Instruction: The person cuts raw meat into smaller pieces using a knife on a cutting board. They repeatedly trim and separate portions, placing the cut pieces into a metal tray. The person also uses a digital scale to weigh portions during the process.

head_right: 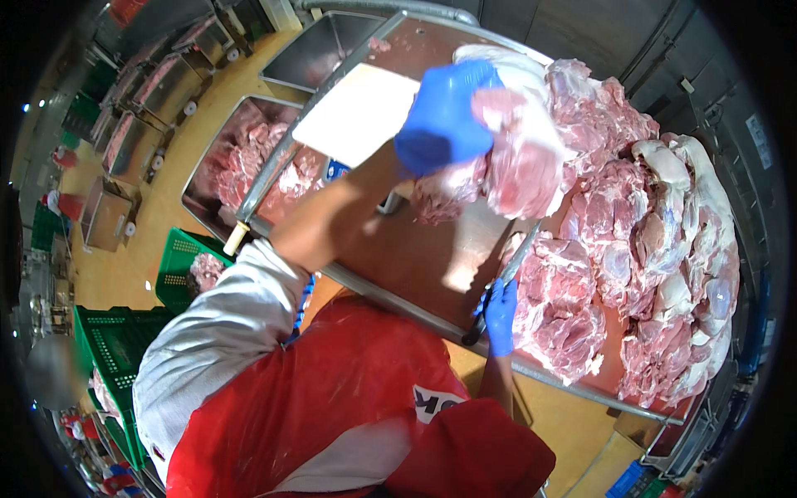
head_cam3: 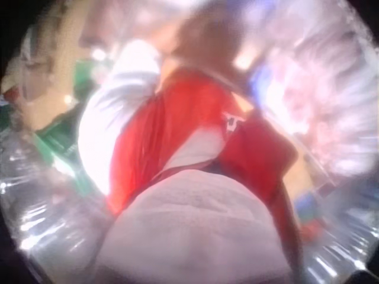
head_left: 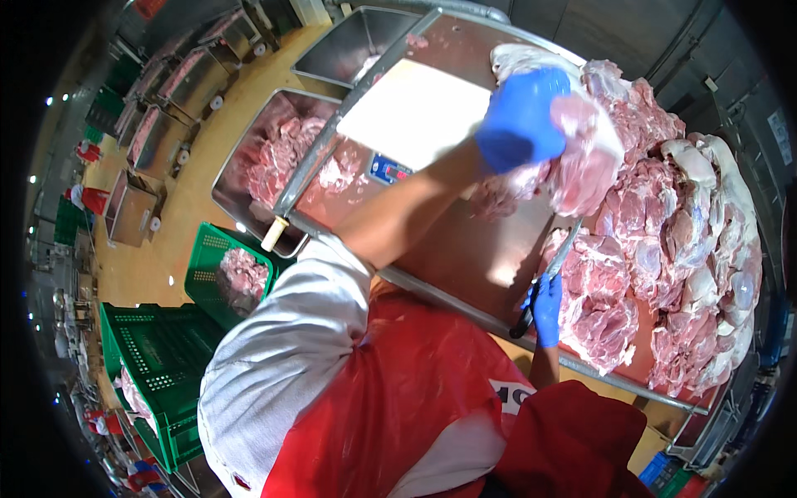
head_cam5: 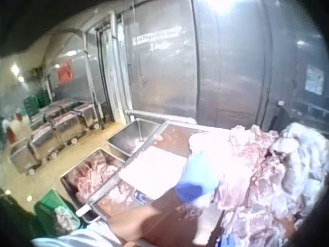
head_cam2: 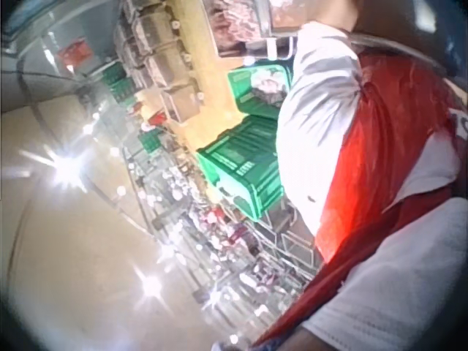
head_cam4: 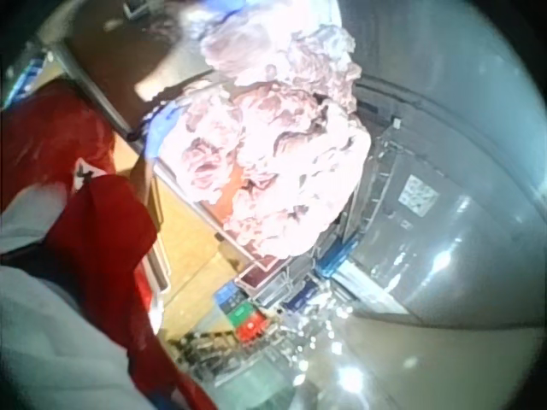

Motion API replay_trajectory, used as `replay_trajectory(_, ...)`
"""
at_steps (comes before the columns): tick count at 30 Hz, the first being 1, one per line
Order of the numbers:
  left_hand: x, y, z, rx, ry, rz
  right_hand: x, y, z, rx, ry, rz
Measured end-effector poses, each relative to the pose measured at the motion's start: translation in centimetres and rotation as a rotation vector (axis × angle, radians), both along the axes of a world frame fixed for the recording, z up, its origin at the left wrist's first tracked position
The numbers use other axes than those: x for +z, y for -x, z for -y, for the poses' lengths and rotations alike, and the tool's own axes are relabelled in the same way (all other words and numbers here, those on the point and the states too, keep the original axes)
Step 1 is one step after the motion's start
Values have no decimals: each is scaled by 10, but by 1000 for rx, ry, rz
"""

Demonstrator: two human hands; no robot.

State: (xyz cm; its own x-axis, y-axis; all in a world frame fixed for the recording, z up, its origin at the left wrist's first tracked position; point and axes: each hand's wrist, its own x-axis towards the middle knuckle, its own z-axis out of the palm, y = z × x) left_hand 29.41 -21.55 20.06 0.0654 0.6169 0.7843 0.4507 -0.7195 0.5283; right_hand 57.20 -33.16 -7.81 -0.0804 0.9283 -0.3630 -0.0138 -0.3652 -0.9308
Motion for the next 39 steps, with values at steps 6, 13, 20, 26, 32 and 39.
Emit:
replay_trajectory(6,-28,76,-35,104,49,105,2,20,8,-95,7,51)
replay_trajectory(13,-26,147,-35,80,-24,-63,6,77,24,-259,6,56)
replay_trajectory(20,6,259,23,193,-123,-244,70,206,21,90,161,277)
replay_trajectory(26,24,320,90,402,200,54,35,325,-27,386,-647,463)
replay_trajectory(32,36,384,161,628,278,0,67,333,-55,220,-294,103)
replay_trajectory(39,-10,435,212,704,404,145,29,131,-86,-181,-84,635)
